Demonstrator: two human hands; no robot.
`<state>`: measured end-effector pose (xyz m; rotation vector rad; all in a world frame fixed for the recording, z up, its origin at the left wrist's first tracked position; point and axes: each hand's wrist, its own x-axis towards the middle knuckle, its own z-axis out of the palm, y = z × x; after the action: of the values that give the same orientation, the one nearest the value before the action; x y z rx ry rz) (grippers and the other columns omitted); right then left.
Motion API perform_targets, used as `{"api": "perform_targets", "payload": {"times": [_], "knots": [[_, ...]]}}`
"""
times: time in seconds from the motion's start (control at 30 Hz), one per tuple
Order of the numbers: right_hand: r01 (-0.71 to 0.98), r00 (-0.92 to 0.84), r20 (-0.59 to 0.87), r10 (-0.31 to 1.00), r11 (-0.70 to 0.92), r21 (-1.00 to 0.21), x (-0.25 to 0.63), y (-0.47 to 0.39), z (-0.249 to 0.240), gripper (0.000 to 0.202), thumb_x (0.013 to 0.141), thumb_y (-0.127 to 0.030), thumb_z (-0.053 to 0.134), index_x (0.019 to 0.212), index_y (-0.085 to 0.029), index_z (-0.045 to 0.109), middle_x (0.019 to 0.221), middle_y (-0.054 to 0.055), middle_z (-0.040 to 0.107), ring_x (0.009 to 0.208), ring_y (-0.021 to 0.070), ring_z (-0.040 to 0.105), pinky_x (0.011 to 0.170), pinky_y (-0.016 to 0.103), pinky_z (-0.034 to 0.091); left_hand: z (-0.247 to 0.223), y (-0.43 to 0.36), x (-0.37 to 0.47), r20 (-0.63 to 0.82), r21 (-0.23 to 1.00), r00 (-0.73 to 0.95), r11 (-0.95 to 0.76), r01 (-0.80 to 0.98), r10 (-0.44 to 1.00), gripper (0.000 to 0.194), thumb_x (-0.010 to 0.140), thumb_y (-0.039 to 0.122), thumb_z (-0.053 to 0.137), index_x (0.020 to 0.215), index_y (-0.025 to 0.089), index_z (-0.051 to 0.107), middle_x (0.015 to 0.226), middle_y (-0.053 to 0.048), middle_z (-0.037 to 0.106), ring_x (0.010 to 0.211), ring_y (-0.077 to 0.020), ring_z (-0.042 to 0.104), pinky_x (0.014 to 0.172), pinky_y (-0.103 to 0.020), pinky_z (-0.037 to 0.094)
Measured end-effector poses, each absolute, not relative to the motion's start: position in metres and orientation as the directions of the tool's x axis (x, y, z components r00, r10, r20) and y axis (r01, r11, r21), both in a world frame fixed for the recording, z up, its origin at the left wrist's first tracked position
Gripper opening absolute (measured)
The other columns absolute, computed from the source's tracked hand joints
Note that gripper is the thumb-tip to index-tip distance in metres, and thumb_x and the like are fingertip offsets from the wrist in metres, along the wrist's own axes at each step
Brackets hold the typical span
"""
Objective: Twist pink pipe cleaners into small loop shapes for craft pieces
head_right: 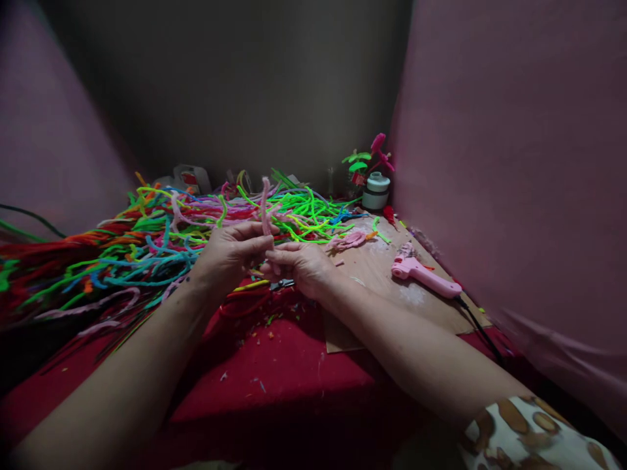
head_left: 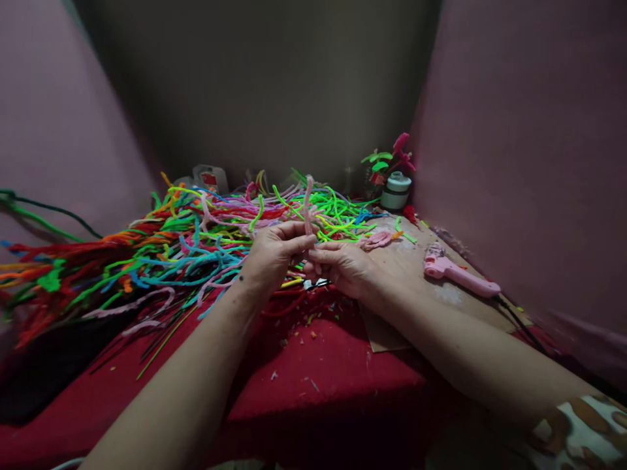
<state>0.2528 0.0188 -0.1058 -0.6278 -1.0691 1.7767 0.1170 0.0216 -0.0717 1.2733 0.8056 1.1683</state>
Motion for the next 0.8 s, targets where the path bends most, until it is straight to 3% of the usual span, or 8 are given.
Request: {"api": "perform_targets", "payload": {"times": [0.07,0.2,0.3,0.37,0.43,0.53,0.67,0.8], "knots": [[-0.467,-0.401,0.062,0.914,-0.146,-0.872,0.252,0.018,-0.106,0.024,0.055,-0.029,0.078,0.060,-0.012,0.062,0.052,-0.001,0.060,0.052,0.0102,0.056,0.058,0.026,0.045,-0.071,0.021,0.118,0.158,0.977,0.253,-0.113,-0.181,0.954,0.029,0.058,0.022,0.076,0.082,0.013,0.063,0.061,0.002,0.060,0.043,-0.0065,0.050,0.040,-0.018,0.038],[-0.472,-0.353,0.066,0.933,-0.117,-0.874,0.252,0.019,-0.108,0.026,0.059,-0.031,0.076,0.055,-0.012,0.059,0.054,0.001,0.063,0.049,0.0091,0.054,0.056,0.025,0.045,-0.069,0.019,0.118,0.170,0.982,0.145,-0.156,-0.102,0.975,0.020,0.059,0.022,0.073,0.062,0.012,0.057,0.050,0.004,0.053,0.036,-0.0040,0.040,0.036,-0.017,0.028],[-0.465,-0.357,0.051,0.933,-0.129,-0.876,0.253,0.021,-0.107,0.022,0.060,-0.028,0.075,0.060,-0.011,0.061,0.055,0.002,0.063,0.046,0.0081,0.053,0.051,0.023,0.043,-0.064,0.016,0.116,0.196,0.980,0.165,-0.201,0.011,0.967,0.016,0.062,0.024,0.070,0.062,0.013,0.059,0.052,0.002,0.055,0.038,-0.0055,0.041,0.038,-0.019,0.030],[-0.450,-0.374,0.050,0.926,-0.134,-0.883,0.255,0.022,-0.105,0.020,0.059,-0.026,0.074,0.061,-0.010,0.062,0.054,0.002,0.063,0.044,0.0074,0.051,0.050,0.022,0.041,-0.059,0.015,0.111,0.283,0.936,0.223,-0.319,0.147,0.933,0.012,0.066,0.025,0.068,0.068,0.014,0.064,0.060,0.000,0.059,0.044,-0.0075,0.046,0.044,-0.021,0.035],[-0.422,-0.390,0.060,0.919,-0.121,-0.898,0.256,0.022,-0.103,0.017,0.059,-0.024,0.073,0.059,-0.010,0.062,0.052,0.001,0.062,0.043,0.0068,0.048,0.048,0.022,0.040,-0.056,0.017,0.106,0.418,0.802,0.305,-0.505,0.320,0.856,0.012,0.070,0.025,0.065,0.073,0.015,0.069,0.069,-0.002,0.062,0.057,-0.0107,0.052,0.054,-0.023,0.040],[-0.362,-0.413,0.091,0.906,-0.072,-0.929,0.258,0.020,-0.100,0.013,0.061,-0.019,0.067,0.055,-0.010,0.060,0.050,0.001,0.059,0.043,0.0067,0.046,0.048,0.022,0.038,-0.055,0.022,0.098,0.576,0.441,0.465,-0.734,0.516,0.673,0.015,0.075,0.026,0.060,0.072,0.018,0.072,0.073,-0.004,0.058,0.067,-0.0133,0.052,0.061,-0.025,0.039],[-0.283,-0.470,0.125,0.874,-0.015,-0.959,0.262,0.018,-0.098,0.011,0.062,-0.015,0.061,0.052,-0.011,0.060,0.049,0.000,0.058,0.044,0.0077,0.047,0.049,0.023,0.038,-0.051,0.023,0.091,0.585,0.037,0.643,-0.808,0.588,0.494,0.017,0.080,0.025,0.056,0.073,0.021,0.071,0.073,-0.004,0.054,0.070,-0.0148,0.046,0.061,-0.026,0.035],[-0.209,-0.557,0.164,0.814,0.054,-0.976,0.267,0.017,-0.092,0.012,0.064,-0.017,0.062,0.054,-0.011,0.061,0.050,0.001,0.059,0.045,0.0075,0.048,0.049,0.022,0.038,-0.041,0.016,0.089,0.509,-0.137,0.770,-0.848,0.513,0.384,0.020,0.084,0.026,0.053,0.072,0.021,0.068,0.076,-0.005,0.058,0.076,-0.0169,0.045,0.069,-0.029,0.035]]}}
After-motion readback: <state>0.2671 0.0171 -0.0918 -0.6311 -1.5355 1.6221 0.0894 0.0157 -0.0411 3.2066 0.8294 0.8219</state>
